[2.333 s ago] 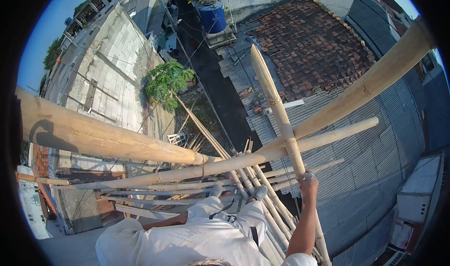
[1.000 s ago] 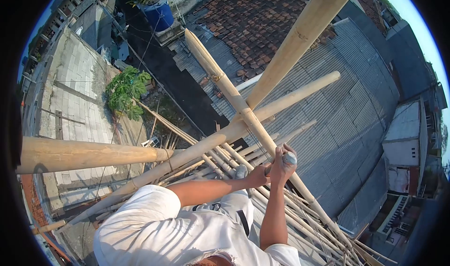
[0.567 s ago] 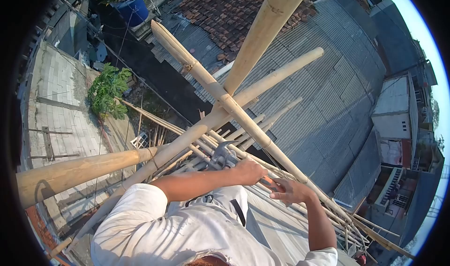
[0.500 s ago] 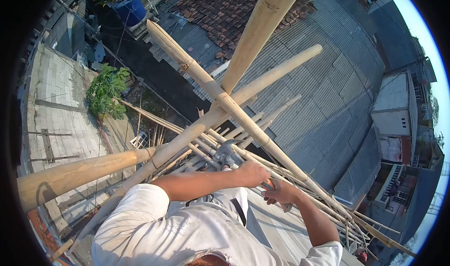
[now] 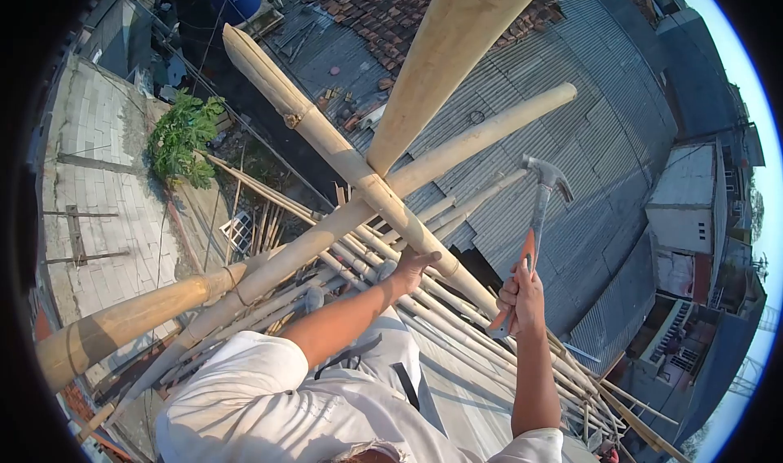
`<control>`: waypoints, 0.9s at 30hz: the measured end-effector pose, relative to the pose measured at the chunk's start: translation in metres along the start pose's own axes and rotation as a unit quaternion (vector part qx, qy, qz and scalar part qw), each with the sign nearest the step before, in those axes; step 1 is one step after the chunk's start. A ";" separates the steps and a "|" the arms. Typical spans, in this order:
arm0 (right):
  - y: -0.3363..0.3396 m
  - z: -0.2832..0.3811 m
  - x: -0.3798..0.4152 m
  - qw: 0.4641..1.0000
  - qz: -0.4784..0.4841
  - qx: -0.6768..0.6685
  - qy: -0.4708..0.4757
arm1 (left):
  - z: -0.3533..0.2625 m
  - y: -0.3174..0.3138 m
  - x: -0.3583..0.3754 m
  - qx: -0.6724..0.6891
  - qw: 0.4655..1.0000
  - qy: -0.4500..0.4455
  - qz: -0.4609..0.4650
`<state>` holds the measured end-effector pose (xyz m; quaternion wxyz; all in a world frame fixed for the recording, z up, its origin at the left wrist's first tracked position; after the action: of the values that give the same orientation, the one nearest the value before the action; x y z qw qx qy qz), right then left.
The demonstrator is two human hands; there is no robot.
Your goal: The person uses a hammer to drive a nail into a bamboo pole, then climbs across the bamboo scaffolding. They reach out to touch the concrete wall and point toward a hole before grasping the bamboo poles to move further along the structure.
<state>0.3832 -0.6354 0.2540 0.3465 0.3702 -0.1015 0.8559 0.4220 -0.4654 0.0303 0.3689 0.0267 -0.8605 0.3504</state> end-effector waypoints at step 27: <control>0.091 -0.084 0.003 0.975 -0.153 0.054 0.149 | 0.016 0.072 0.098 0.024 0.995 0.098 -0.011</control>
<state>0.2734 -0.6653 0.2048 0.4639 0.2680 0.0557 0.8425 0.3186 -0.4008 0.0448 0.4546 0.0105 -0.8112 0.3677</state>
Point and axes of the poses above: each hand's wrist, its own x-axis away from the middle knuckle, its own y-axis out of the back of the hand, z = x × y, the point moved 8 cm from there along -x, towards the middle knuckle, and after that the axes turned 14 degrees about -z, right-handed, at the moved point
